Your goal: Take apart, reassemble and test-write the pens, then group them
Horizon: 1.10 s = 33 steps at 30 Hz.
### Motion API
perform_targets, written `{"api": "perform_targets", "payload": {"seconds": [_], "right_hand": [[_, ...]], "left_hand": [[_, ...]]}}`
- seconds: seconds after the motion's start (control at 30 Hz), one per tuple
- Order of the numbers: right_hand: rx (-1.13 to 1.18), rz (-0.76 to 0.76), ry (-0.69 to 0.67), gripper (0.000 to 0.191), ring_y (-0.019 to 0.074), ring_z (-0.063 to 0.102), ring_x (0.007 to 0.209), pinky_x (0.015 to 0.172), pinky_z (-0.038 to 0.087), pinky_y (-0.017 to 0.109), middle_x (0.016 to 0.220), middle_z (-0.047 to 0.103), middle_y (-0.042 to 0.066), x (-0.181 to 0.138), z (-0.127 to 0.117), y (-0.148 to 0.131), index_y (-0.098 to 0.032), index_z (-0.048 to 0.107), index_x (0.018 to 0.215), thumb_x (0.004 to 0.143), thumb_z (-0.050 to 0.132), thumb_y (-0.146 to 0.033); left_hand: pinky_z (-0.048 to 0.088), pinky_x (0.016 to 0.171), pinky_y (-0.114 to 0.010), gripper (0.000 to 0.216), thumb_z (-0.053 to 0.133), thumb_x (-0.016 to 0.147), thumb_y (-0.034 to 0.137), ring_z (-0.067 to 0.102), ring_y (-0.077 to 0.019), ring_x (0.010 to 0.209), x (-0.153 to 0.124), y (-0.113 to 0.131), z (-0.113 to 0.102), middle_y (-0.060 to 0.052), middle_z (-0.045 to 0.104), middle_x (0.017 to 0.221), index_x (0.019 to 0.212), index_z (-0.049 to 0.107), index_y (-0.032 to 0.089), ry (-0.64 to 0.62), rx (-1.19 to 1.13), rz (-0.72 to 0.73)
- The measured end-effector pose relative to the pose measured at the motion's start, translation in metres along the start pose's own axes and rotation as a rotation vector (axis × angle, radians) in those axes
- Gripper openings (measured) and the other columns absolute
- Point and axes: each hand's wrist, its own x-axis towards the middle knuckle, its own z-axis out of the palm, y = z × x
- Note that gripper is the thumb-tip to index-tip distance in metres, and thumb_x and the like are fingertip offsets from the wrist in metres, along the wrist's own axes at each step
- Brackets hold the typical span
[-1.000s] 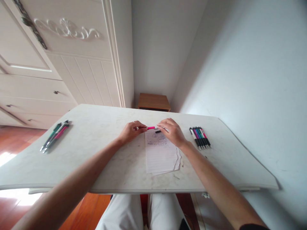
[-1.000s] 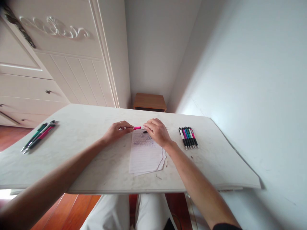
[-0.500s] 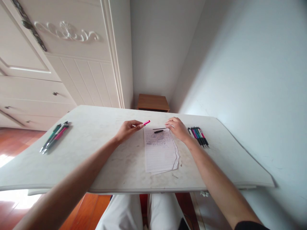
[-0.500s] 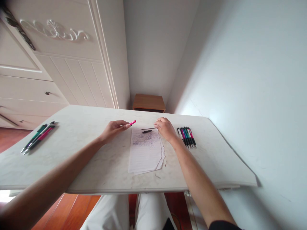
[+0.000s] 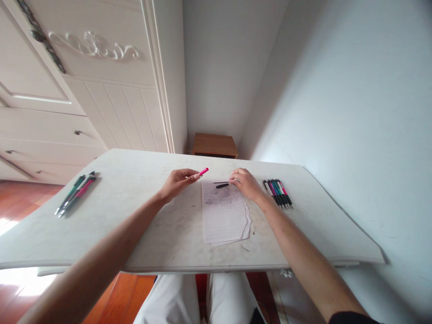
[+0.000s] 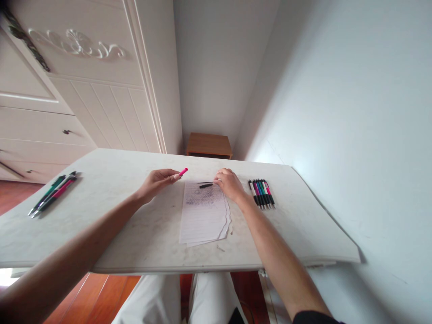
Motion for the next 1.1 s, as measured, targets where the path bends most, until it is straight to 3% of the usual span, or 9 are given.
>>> {"api": "perform_targets", "payload": {"seconds": [0.33, 0.53, 1.1], "right_hand": [[-0.085, -0.037, -0.023, 0.007, 0.0221, 0.060, 0.100, 0.092, 0.047, 0.038, 0.103, 0.069, 0.010, 0.002, 0.006, -0.003, -0.017, 0.070, 0.084, 0.088, 0.064, -0.015], [-0.066, -0.059, -0.025, 0.008, 0.0240, 0.063, 0.104, 0.093, 0.049, 0.041, 0.113, 0.071, 0.011, 0.002, -0.002, -0.004, -0.019, 0.075, 0.086, 0.086, 0.067, -0.015], [-0.370, -0.149, -0.193, 0.016, 0.0279, 0.065, 0.103, 0.087, 0.047, 0.040, 0.123, 0.069, 0.014, 0.010, -0.011, -0.025, -0.014, 0.073, 0.081, 0.087, 0.059, -0.009]], "left_hand": [[0.048, 0.066, -0.028, 0.036, 0.066, 0.078, 0.052, 0.063, -0.0187, 0.076, 0.006, -0.013, -0.002, -0.007, 0.074, 0.091, 0.087, 0.077, 0.019, 0.105, 0.329, 0.068], [0.048, 0.071, -0.030, 0.027, 0.062, 0.082, 0.044, 0.060, -0.0174, 0.073, 0.006, -0.017, -0.006, -0.006, 0.072, 0.089, 0.086, 0.076, 0.021, 0.067, 0.495, 0.146], [0.048, 0.074, -0.031, 0.028, 0.059, 0.086, 0.043, 0.059, -0.0180, 0.074, 0.006, -0.023, -0.009, -0.005, 0.071, 0.089, 0.089, 0.076, 0.022, 0.063, 0.579, 0.204]]}}
